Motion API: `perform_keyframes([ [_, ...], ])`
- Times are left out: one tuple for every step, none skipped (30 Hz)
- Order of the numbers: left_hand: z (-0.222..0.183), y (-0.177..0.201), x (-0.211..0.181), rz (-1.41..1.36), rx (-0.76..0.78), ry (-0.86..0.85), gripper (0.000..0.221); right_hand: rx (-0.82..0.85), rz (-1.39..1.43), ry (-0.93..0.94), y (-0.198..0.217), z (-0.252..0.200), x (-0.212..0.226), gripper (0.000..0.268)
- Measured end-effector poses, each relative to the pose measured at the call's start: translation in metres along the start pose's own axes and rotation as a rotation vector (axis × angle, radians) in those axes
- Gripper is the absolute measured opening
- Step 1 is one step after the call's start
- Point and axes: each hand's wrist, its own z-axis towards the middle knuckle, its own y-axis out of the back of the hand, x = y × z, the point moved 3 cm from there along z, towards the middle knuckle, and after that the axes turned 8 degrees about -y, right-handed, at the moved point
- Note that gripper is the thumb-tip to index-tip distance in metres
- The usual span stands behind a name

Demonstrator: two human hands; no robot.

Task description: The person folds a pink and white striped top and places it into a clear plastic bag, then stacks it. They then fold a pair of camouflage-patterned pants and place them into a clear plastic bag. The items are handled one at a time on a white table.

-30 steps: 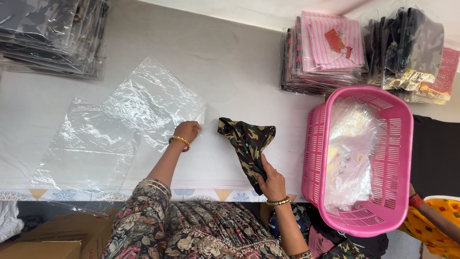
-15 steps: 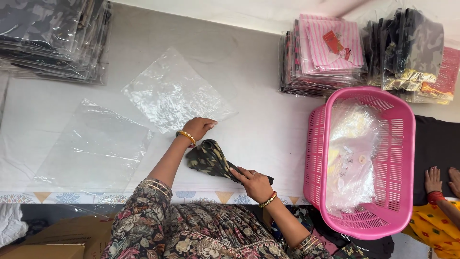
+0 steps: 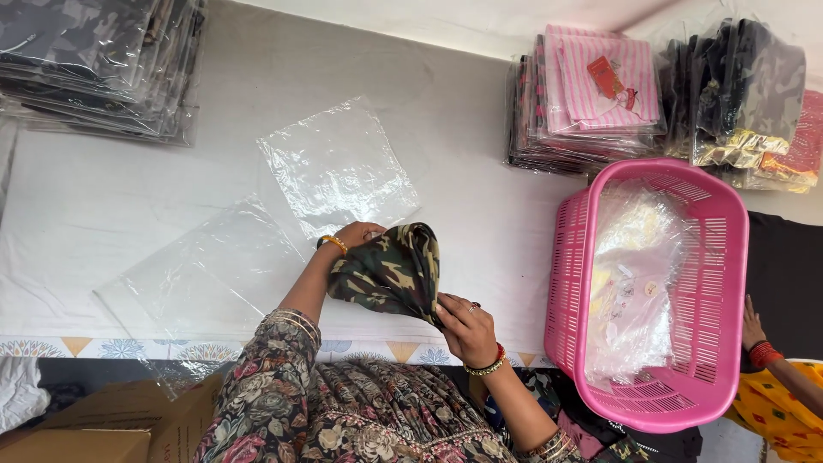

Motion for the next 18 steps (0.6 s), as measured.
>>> perform_keyframes([
  [0.008,-0.007,0.017,0.032,0.021,-0.03,0.042,-0.06,0.007,0.015,0.002,0.0,0.002,0.045],
  [0.009,-0.011,0.028,0.029,0.023,-0.03,0.042,-0.057,0.007,0.013,0.0,0.003,0.002,0.045],
  [0.01,-0.014,0.039,-0.07,-0.025,0.014,0.037,-0.087,0.035,0.006,-0.001,0.005,0.003,0.046],
  [0.011,-0.018,0.05,-0.17,-0.073,0.059,0.032,-0.117,0.063,-0.001,-0.001,0.006,0.004,0.048],
  [0.012,-0.021,0.057,-0.17,-0.068,0.057,0.032,-0.117,0.06,-0.004,-0.013,0.0,-0.006,0.048],
  [0.011,-0.023,0.064,-0.268,-0.117,0.101,0.029,-0.045,0.028,-0.046,-0.027,-0.007,-0.016,0.052],
  [0.011,-0.023,0.072,-0.365,-0.17,0.145,0.027,0.026,-0.003,-0.084,-0.041,-0.012,-0.027,0.055],
  [0.009,-0.02,0.067,-0.365,-0.17,0.143,0.027,0.025,-0.005,-0.084,-0.052,-0.02,-0.036,0.055],
  [0.006,-0.016,0.063,-0.429,-0.208,0.173,0.026,0.21,-0.086,-0.183,-0.07,-0.027,-0.048,0.061],
  [0.003,-0.011,0.06,-0.493,-0.247,0.203,0.026,0.395,-0.167,-0.281,-0.087,-0.035,-0.061,0.068],
  [-0.009,0.0,0.032,-0.493,-0.251,0.206,0.026,0.396,-0.163,-0.278,-0.09,-0.037,-0.063,0.068],
  [-0.02,0.01,0.002,-0.383,-0.183,0.131,0.028,0.423,-0.194,-0.326,-0.094,-0.039,-0.067,0.069],
  [-0.031,0.019,-0.028,-0.274,-0.111,0.056,0.033,0.451,-0.225,-0.379,-0.098,-0.043,-0.071,0.071],
  [-0.037,0.02,-0.04,-0.274,-0.111,0.06,0.033,0.453,-0.221,-0.38,-0.099,-0.043,-0.069,0.071],
  [-0.04,0.022,-0.054,-0.252,-0.144,0.04,0.029,0.456,-0.236,-0.386,-0.1,-0.043,-0.069,0.07],
  [-0.043,0.025,-0.069,-0.23,-0.178,0.019,0.026,0.46,-0.25,-0.392,-0.1,-0.043,-0.069,0.068],
  [-0.046,0.024,-0.08,-0.229,-0.179,0.015,0.026,0.457,-0.254,-0.391,-0.099,-0.04,-0.069,0.068],
  [-0.049,0.025,-0.09,-0.148,-0.211,0.007,0.027,0.492,-0.266,-0.405,-0.1,-0.038,-0.07,0.071],
])
